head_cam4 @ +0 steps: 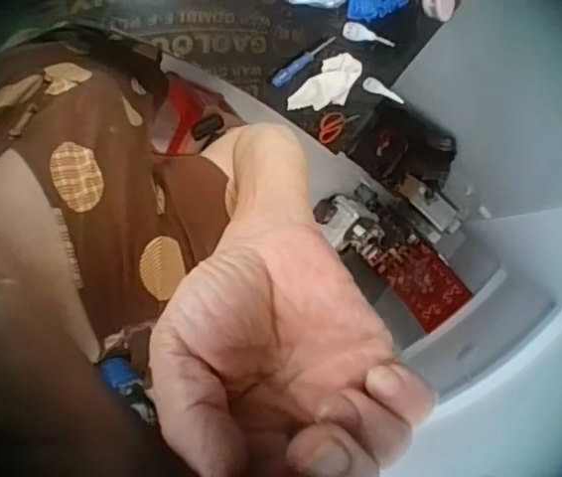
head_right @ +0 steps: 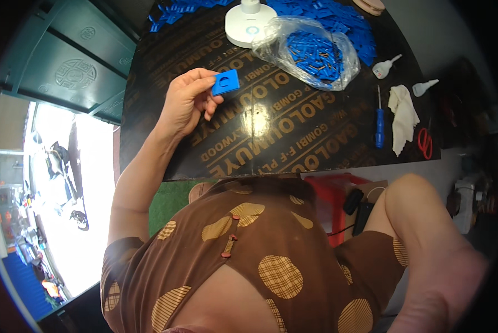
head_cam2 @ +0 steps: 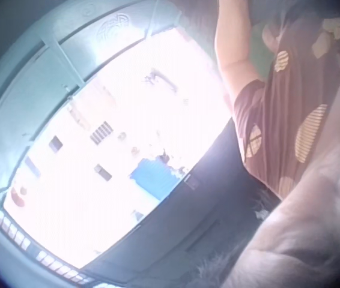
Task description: The person glues white circular components into blue plastic square housings by applying liquid glue from a squeeze bottle to each component and then inserting it into a housing.
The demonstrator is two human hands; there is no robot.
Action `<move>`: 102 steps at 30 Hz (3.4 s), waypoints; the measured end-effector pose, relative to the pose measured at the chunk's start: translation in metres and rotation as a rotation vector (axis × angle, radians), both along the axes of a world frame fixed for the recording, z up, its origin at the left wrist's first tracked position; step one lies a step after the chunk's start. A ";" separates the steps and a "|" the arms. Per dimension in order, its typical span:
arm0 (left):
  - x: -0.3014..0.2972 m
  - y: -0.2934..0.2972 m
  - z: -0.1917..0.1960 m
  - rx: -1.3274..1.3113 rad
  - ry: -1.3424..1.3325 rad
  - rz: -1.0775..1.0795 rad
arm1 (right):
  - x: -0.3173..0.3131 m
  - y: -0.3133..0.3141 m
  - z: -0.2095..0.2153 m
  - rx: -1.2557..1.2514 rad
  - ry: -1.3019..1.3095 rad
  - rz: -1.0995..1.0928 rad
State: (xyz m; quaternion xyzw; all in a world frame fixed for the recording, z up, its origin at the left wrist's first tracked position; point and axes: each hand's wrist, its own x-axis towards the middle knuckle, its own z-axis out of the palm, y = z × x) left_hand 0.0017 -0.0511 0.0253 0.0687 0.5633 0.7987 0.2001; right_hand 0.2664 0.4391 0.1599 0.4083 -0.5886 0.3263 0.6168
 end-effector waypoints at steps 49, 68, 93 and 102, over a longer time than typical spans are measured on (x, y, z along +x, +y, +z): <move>0.009 -0.004 -0.002 -0.096 0.043 0.008 | -0.244 -0.284 -0.132 0.062 -1.562 0.352; 0.013 -0.001 0.000 -0.082 -0.001 -0.138 | -0.242 -0.292 -0.143 -0.272 -1.748 0.454; 0.010 -0.002 -0.005 -0.048 0.016 -0.097 | -0.245 -0.294 -0.152 -0.322 -1.761 0.643; 0.009 -0.003 -0.006 0.017 -0.004 -0.089 | -0.244 -0.294 -0.149 -0.349 -1.732 0.652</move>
